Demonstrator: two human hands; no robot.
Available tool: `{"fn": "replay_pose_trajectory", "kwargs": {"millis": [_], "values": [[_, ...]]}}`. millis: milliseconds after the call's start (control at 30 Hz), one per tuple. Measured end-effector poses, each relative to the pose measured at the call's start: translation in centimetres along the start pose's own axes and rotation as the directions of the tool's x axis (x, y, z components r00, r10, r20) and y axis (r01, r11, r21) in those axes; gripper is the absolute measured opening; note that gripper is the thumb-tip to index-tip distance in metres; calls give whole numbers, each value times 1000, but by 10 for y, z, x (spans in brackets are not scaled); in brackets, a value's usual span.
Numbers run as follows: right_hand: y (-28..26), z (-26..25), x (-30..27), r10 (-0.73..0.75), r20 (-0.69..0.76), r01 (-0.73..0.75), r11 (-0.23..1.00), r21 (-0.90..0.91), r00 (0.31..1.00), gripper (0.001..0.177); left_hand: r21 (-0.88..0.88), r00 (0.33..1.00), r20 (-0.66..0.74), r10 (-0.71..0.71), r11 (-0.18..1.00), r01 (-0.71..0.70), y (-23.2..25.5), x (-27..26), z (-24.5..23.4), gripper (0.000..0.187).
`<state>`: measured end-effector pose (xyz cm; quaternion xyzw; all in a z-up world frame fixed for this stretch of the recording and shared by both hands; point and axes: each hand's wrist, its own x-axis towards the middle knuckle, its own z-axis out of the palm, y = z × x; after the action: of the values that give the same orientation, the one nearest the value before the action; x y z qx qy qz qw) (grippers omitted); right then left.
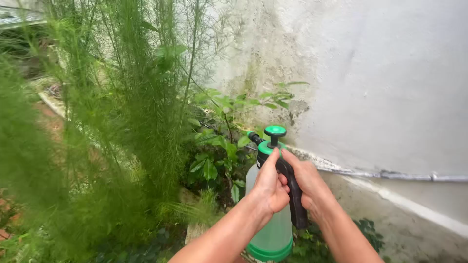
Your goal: Spraying water or pesticide on garden plants using a pressurized hand sprayer.
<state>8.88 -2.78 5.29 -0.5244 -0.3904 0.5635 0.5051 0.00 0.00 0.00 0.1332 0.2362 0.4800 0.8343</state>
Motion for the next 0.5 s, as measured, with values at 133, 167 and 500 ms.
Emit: {"fn": "replay_pose_trajectory", "kwargs": {"millis": [133, 167, 500], "values": [[-27, 11, 76, -12, 7, 12, 1000, -24, 1000, 40, -5, 996, -65, 67, 998, -67, 44, 59, 15, 41], [-32, 13, 95, -20, 24, 20, 1000, -5, 1000, 37, -17, 995, -61, 76, 997, -78, 55, 73, 17, 39], [-43, 21, 225, 19, 17, -18, 998, -57, 1000, 20, -43, 983, -166, 82, 995, -90, 114, 178, 8, 32]]}}
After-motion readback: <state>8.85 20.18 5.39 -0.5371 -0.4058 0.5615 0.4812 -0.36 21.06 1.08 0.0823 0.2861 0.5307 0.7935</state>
